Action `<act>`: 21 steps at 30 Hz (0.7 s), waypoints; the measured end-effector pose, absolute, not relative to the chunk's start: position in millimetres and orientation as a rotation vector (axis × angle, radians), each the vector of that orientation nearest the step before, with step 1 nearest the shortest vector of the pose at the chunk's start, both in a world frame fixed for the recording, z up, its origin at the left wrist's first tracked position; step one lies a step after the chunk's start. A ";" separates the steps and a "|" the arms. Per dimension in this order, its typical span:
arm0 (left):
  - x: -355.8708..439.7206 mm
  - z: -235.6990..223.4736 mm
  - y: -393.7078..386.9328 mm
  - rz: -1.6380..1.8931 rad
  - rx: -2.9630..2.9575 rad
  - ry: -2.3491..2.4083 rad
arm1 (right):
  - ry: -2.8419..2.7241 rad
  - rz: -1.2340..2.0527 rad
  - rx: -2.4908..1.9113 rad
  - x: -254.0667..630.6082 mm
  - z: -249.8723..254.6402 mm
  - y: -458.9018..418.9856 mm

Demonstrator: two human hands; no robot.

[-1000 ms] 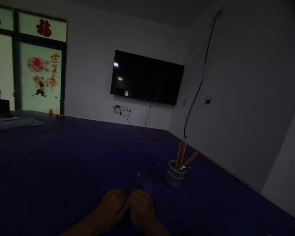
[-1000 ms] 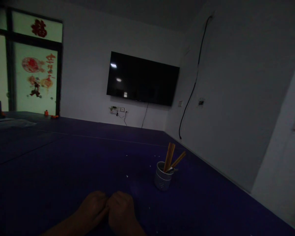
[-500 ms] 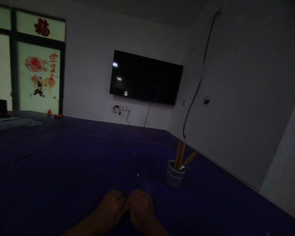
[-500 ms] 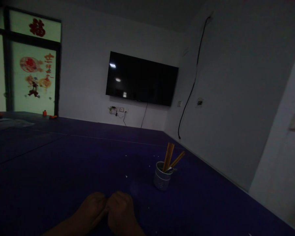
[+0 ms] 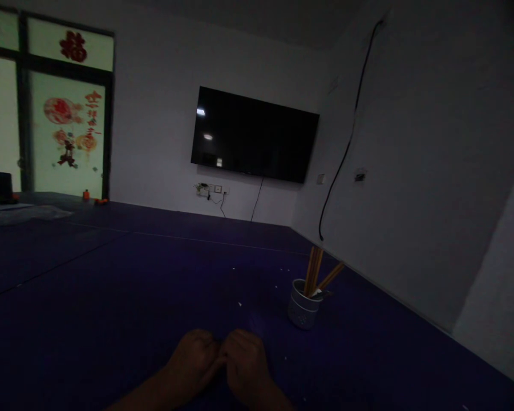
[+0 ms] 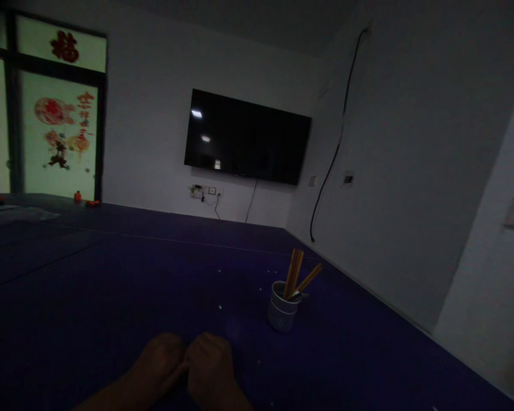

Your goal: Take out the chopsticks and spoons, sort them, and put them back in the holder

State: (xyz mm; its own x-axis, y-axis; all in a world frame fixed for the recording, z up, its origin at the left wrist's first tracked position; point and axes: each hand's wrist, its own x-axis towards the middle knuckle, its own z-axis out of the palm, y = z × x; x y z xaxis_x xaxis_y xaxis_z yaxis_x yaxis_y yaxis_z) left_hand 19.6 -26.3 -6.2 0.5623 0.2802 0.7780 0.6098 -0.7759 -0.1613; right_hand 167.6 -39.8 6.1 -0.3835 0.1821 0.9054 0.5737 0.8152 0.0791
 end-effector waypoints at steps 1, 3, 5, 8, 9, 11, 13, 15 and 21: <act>19.0 -4.7 -27.1 -1.083 -2.378 -0.729 | -1.950 -0.454 -0.558 167.7 6.5 -39.9; 17.5 -2.2 -28.2 -1.094 -2.368 -0.749 | -1.958 -0.423 -0.561 168.0 6.4 -39.5; 16.4 -1.4 -28.5 -1.111 -2.366 -0.766 | -1.973 -0.404 -0.575 168.6 4.9 -38.4; 15.7 -2.5 -28.0 -1.110 -2.384 -0.775 | -1.976 -0.393 -0.593 169.4 1.9 -36.6; 15.8 -2.9 -28.0 -1.105 -2.390 -0.771 | -1.971 -0.394 -0.593 169.4 1.4 -36.2; 16.1 -3.3 -28.8 -1.093 -2.398 -0.755 | -1.969 -0.401 -0.588 169.1 1.9 -36.1; 16.8 -3.1 -30.2 -1.075 -2.396 -0.742 | -1.974 -0.412 -0.569 168.5 4.3 -36.6; 17.5 -3.0 -31.3 -1.052 -2.391 -0.735 | -1.965 -0.415 -0.550 167.9 6.9 -37.4; 18.1 -4.2 -26.5 -1.066 -2.393 -0.786 | -1.960 -0.439 -0.650 168.8 8.6 -39.4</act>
